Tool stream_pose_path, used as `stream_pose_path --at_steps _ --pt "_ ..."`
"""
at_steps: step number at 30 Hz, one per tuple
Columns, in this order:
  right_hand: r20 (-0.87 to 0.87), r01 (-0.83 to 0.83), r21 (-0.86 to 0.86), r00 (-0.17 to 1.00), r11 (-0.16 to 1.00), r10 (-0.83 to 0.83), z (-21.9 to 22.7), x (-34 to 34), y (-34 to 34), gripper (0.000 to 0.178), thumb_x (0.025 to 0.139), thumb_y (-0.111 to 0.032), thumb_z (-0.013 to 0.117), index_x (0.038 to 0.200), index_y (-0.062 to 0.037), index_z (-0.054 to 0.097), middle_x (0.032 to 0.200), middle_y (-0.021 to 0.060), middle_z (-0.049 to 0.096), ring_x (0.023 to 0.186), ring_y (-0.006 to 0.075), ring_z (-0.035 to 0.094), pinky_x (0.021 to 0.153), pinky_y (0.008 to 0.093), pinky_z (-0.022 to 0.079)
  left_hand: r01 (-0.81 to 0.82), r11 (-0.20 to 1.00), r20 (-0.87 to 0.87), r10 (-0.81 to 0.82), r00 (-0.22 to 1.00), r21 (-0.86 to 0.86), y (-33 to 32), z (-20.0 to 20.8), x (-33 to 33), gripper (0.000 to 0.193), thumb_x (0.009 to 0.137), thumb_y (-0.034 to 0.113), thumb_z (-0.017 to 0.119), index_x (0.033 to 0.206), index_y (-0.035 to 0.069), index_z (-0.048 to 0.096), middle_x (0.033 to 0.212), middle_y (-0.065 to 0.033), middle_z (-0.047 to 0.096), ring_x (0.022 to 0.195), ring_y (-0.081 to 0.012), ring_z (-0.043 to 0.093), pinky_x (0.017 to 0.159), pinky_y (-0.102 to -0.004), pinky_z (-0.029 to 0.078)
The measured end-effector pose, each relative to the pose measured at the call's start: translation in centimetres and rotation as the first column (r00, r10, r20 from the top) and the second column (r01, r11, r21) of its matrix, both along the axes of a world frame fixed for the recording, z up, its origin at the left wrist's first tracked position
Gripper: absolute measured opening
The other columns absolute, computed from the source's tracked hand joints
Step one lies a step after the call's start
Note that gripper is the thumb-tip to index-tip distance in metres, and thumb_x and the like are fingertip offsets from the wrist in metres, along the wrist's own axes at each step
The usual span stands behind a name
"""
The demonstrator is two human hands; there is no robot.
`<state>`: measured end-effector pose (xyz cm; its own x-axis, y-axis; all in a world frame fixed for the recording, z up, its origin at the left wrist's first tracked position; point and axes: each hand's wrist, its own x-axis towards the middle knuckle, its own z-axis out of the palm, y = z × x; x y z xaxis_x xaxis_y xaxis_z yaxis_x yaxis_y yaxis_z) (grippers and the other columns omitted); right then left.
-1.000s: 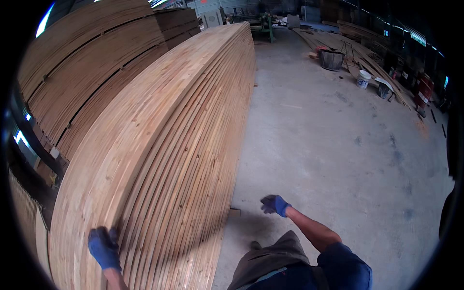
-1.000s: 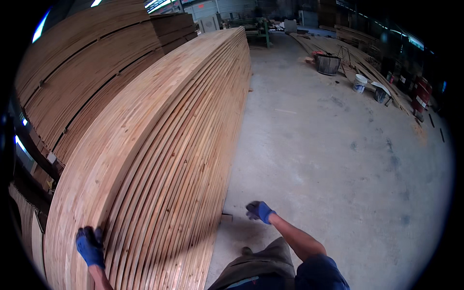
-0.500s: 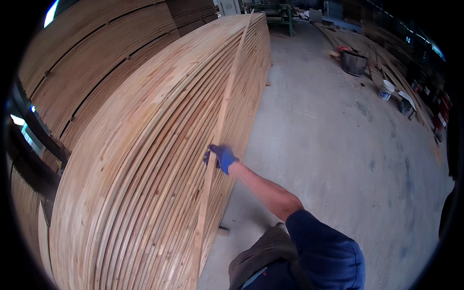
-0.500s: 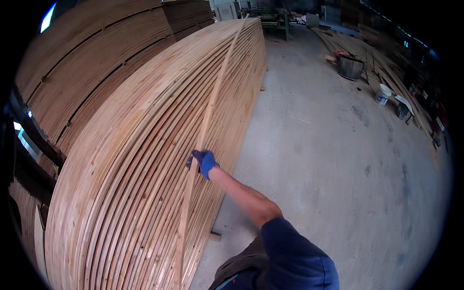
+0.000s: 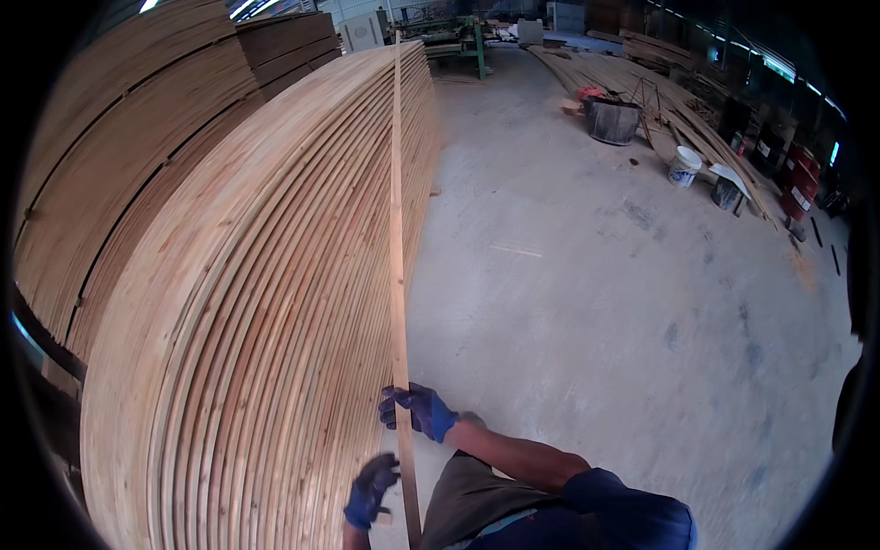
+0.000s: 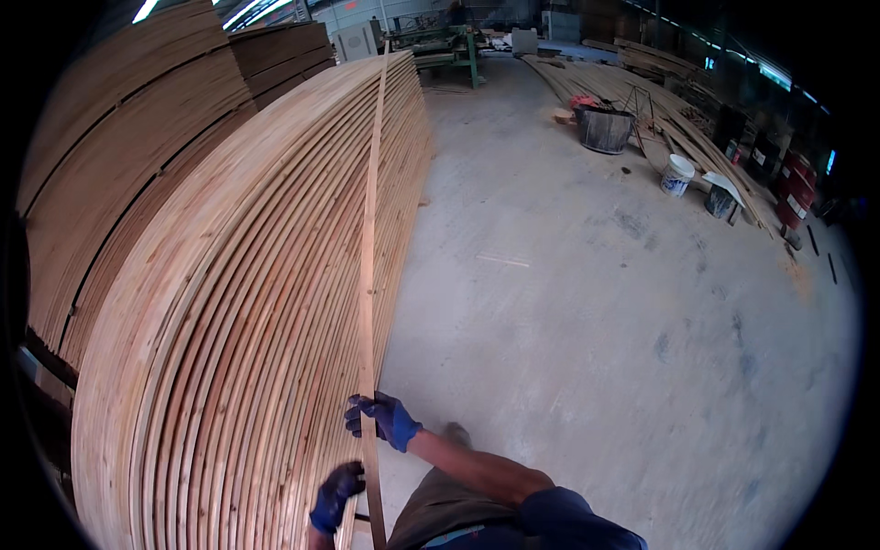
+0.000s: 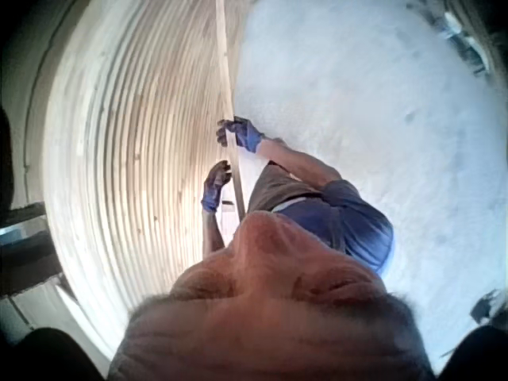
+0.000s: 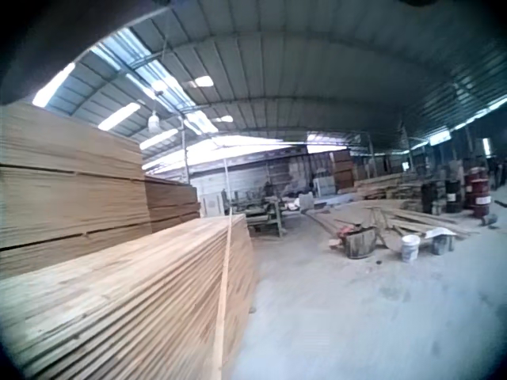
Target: The person picks up long, thin wooden planks from a pile in a workshop, carries them to a conveyor belt, and places them onto the belt. The person repeats this process, moving planks from the floor to the conveyor system. The person also briefly uses a hand saw to cut a small piece of wood from a stack.
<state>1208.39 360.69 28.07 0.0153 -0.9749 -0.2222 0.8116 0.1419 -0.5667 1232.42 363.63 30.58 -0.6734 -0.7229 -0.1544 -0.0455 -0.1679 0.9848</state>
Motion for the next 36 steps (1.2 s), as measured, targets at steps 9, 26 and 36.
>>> stream_pose_path --at_steps 9,26,36 --pt "-0.221 -0.412 0.031 0.886 0.911 0.408 -0.8 -17.1 -6.1 0.04 0.096 -0.03 0.056 0.128 -0.007 0.052 0.106 0.0081 0.068 0.096 0.0197 0.066 0.08 0.0338 0.055 0.18 0.878 -0.1 -0.151 0.983 0.443 -28.6 2.2 -38.0 0.043 0.093 0.044 0.055 0.108 0.003 0.059 0.076 -0.0106 0.065 0.054 -0.0201 0.058 0.049 -0.0319 0.047" --pt "-0.744 -0.243 0.159 0.607 0.957 0.278 -12.4 -81.4 -13.5 0.036 0.083 -0.017 0.069 0.116 -0.007 0.06 0.118 0.0053 0.064 0.099 0.018 0.066 0.082 0.0312 0.055 -0.326 0.945 0.695 0.26 0.67 -0.039 -32.8 -12.3 -65.5 0.03 0.088 0.037 0.06 0.082 0.008 0.053 0.058 -0.0099 0.058 0.048 -0.0236 0.06 0.04 -0.038 0.046" --pt "-0.539 0.199 0.69 0.783 0.695 0.311 -20.2 -113.9 -20.8 0.029 0.095 -0.032 0.051 0.109 -0.0072 0.058 0.094 0.0108 0.071 0.076 0.0195 0.069 0.058 0.0337 0.053 -0.02 0.974 0.902 0.216 0.374 -0.225 -44.3 -20.5 -91.7 0.043 0.086 0.051 0.052 0.087 0.008 0.059 0.071 -0.0185 0.066 0.074 -0.0403 0.066 0.068 -0.0505 0.051"
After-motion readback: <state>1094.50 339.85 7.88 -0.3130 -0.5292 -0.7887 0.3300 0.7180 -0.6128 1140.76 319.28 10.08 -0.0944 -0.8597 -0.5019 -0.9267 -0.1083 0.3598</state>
